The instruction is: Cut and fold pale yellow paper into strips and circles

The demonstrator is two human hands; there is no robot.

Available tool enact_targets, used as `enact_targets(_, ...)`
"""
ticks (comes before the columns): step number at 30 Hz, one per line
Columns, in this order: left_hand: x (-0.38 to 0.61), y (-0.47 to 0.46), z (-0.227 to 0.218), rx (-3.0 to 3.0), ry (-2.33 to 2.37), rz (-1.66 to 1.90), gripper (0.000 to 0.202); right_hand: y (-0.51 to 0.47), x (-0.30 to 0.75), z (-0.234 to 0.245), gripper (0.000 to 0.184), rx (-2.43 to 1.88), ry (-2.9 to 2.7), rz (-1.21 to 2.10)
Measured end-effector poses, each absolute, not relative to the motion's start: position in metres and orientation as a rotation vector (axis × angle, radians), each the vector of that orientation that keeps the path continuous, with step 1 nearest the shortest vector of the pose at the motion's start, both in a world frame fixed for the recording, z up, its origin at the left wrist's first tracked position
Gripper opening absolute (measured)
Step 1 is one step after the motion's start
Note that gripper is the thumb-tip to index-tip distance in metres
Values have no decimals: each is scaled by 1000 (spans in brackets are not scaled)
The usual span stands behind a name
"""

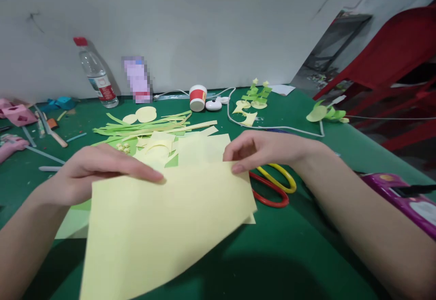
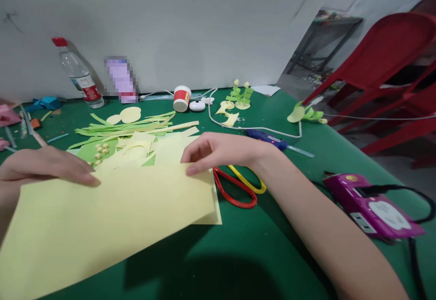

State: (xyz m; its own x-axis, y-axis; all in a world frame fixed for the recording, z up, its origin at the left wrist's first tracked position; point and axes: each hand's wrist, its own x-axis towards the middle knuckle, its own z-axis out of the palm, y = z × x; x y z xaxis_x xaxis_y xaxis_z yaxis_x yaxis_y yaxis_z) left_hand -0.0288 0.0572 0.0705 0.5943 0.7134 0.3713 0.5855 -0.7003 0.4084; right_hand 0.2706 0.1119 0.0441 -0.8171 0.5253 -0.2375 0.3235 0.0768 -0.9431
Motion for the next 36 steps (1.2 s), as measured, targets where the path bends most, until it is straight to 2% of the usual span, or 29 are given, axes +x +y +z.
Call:
enact_targets(4,-10,49,65,2626,991,613,16,108,267,47,0,-1061,-2071,1581)
enact_targets(9,11,49,60,2594,681,308,8,93,248,47,8,-1083,-2194,1316)
enact_targets(11,15,49,57,2570,709,291,4,83,239,47,7,-1086,-2173,1185)
enact_targets(13,18,48,54,2559,878,374,17,73,232,48,6,-1059,-2125,1083)
enact_targets(15,20,45,52,2554,1009,508,21,63,226,49,6,-1006,-2084,1022)
enact_targets(19,20,39,52,2478,1065,845,12,51,224,53,15,-883,-2049,997)
enact_targets(24,14,35,52,2381,1172,1184,9,47,225,53,10,-838,-1970,843)
enact_targets(26,14,35,51,2284,1116,1294,18,45,225,51,5,-864,-1942,725)
enact_targets(29,17,33,52,2051,983,1369,48,42,224,49,13,-837,-1902,659)
enact_targets(30,18,33,53,2009,973,1353,52,41,224,48,14,-815,-1887,663)
enact_targets(31,18,32,53,1996,990,1318,49,41,223,48,15,-796,-1876,678)
enact_targets(34,17,28,53,2061,1094,1270,24,39,222,45,18,-769,-1832,733)
enact_targets(36,15,26,51,2114,1103,1314,21,38,221,43,18,-769,-1800,729)
